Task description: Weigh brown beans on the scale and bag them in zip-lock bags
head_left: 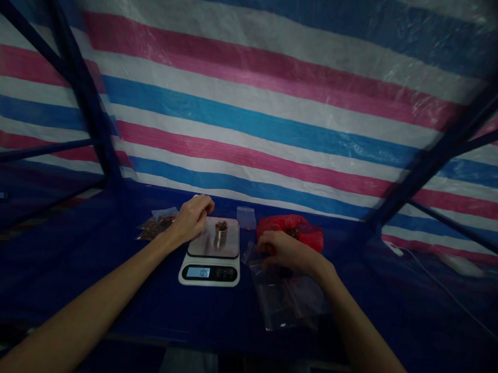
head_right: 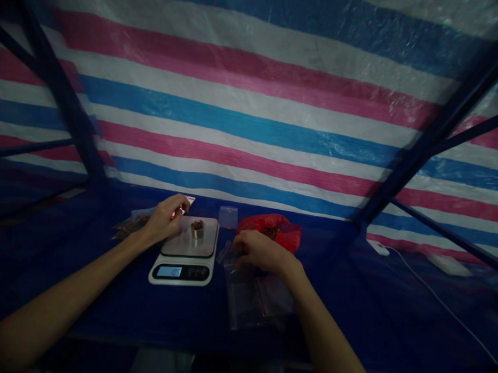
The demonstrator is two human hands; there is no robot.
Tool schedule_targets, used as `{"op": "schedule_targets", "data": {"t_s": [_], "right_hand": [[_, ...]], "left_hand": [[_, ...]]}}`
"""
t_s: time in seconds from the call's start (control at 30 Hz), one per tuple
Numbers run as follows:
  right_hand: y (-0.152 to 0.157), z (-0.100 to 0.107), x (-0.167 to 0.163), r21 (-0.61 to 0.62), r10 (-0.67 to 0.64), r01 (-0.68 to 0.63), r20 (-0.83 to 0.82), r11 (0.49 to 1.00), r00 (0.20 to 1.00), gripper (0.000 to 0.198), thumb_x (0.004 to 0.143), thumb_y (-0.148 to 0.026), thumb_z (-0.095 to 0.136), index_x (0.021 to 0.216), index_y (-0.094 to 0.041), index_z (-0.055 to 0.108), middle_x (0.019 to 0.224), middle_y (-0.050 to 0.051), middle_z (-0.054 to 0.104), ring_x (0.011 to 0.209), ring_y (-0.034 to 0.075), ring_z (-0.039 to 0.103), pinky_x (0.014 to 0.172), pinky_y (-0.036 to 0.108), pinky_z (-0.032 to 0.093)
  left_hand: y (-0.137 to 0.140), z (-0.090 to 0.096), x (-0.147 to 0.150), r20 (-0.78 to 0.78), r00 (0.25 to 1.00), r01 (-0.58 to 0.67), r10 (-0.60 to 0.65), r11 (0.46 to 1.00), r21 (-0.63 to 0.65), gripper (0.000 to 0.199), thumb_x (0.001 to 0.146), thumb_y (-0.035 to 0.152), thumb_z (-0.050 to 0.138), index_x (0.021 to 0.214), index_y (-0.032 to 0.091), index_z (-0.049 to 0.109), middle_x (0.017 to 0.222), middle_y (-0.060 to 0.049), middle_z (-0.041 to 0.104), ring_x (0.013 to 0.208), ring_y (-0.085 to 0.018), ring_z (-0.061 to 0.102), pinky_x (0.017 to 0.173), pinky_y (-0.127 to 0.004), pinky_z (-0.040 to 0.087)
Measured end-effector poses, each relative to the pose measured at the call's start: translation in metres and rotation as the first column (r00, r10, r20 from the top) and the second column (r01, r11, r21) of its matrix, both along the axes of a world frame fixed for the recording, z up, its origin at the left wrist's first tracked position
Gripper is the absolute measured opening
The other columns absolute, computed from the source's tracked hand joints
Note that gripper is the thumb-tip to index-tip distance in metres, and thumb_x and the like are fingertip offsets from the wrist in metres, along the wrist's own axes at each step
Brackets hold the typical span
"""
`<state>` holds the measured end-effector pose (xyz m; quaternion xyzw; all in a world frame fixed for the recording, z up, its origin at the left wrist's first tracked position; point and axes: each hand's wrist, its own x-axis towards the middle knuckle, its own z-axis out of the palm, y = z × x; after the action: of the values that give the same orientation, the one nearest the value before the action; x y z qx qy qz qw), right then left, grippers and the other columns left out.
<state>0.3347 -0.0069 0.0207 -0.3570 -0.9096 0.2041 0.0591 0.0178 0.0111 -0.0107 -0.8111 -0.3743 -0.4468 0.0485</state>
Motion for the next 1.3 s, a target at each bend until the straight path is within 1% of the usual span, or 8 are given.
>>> {"op": "schedule_targets", "data": {"t_s": [0.17,0.33,0.43,0.53,0.73,0.9,1.03,1.3], "right_hand": [[-0.001,-0.006,-0.007,-0.008,0.018,-0.017,0.078,1.0,0.997,0.009,0.077,-0.01,0.076,0.074,-0.016,0.069,0.079,0.001,0.065,0.071,0.014,0.057,0.063,0.024,0.039],[-0.008,0.01,-0.007,0.279,0.004,0.034,-0.135,0.96,0.991,0.011,0.088,-0.009,0.064,0.081,-0.017,0.064,0.084,0.002,0.066,0.079,0.016,0.058,0.073,0.027,0.043],[-0.014,0.013,-0.014,0.479,0.02,0.089,-0.217,0.873,0.976,0.011,0.091,-0.011,0.063,0.083,-0.019,0.061,0.084,0.003,0.065,0.082,0.018,0.057,0.074,0.029,0.044],[-0.02,0.006,-0.028,0.639,0.071,0.122,-0.267,0.759,0.961,0.011,0.092,-0.011,0.06,0.083,-0.019,0.06,0.082,0.005,0.064,0.081,0.02,0.057,0.073,0.032,0.044],[-0.031,-0.005,-0.043,0.741,0.169,0.246,-0.435,0.625,0.884,0.016,0.087,-0.006,0.055,0.091,-0.02,0.061,0.088,0.007,0.07,0.085,0.021,0.062,0.074,0.034,0.048],[-0.043,0.0,-0.042,0.785,0.235,0.379,-0.538,0.49,0.81,0.018,0.084,-0.005,0.06,0.088,-0.023,0.061,0.093,0.005,0.076,0.096,0.025,0.064,0.08,0.04,0.05],[-0.047,-0.002,-0.044,0.812,0.292,0.316,-0.495,0.491,0.818,0.019,0.089,-0.006,0.059,0.093,-0.024,0.064,0.093,0.004,0.076,0.093,0.022,0.066,0.08,0.039,0.051],[-0.05,-0.012,-0.048,0.838,0.375,0.187,-0.414,0.513,0.829,0.021,0.094,-0.01,0.058,0.11,-0.021,0.066,0.102,0.007,0.076,0.097,0.021,0.068,0.081,0.035,0.054]], "left_hand": [[-0.001,-0.001,0.003,0.003,1.0,-0.027,0.027,0.998,0.05,0.028,0.076,-0.004,0.04,0.084,0.02,0.051,0.079,-0.001,0.054,0.076,-0.017,0.051,0.071,-0.032,0.04],[-0.018,0.011,0.016,0.042,0.999,0.021,-0.03,0.981,0.192,0.026,0.082,-0.002,0.04,0.09,0.02,0.052,0.084,-0.004,0.059,0.083,-0.019,0.056,0.076,-0.036,0.045],[-0.036,0.022,0.031,-0.013,0.99,0.138,-0.139,0.954,0.265,0.023,0.086,0.006,0.048,0.104,0.019,0.054,0.097,-0.008,0.064,0.094,-0.022,0.06,0.084,-0.04,0.049],[-0.049,0.028,0.045,-0.128,0.98,0.183,-0.155,0.951,0.251,0.039,0.085,0.021,0.062,0.122,0.018,0.052,0.115,-0.013,0.065,0.109,-0.026,0.061,0.094,-0.044,0.049],[-0.055,0.025,0.059,-0.26,0.957,0.184,-0.125,0.959,0.217,0.063,0.081,0.038,0.07,0.135,0.015,0.049,0.122,-0.015,0.067,0.117,-0.03,0.061,0.097,-0.046,0.049],[-0.055,0.023,0.057,-0.292,0.953,0.15,-0.082,0.965,0.217,0.057,0.085,0.019,0.058,0.141,0.016,0.047,0.124,-0.014,0.068,0.119,-0.03,0.06,0.094,-0.045,0.05],[-0.056,0.027,0.054,-0.302,0.952,0.124,-0.041,0.958,0.26,0.059,0.087,0.007,0.048,0.145,0.017,0.045,0.129,-0.014,0.067,0.124,-0.028,0.059,0.095,-0.044,0.048],[-0.063,0.031,0.058,-0.353,0.936,0.121,0.012,0.927,0.354,0.044,0.09,0.017,0.058,0.134,0.016,0.055,0.117,-0.013,0.073,0.119,-0.03,0.062,0.089,-0.044,0.046]]}}
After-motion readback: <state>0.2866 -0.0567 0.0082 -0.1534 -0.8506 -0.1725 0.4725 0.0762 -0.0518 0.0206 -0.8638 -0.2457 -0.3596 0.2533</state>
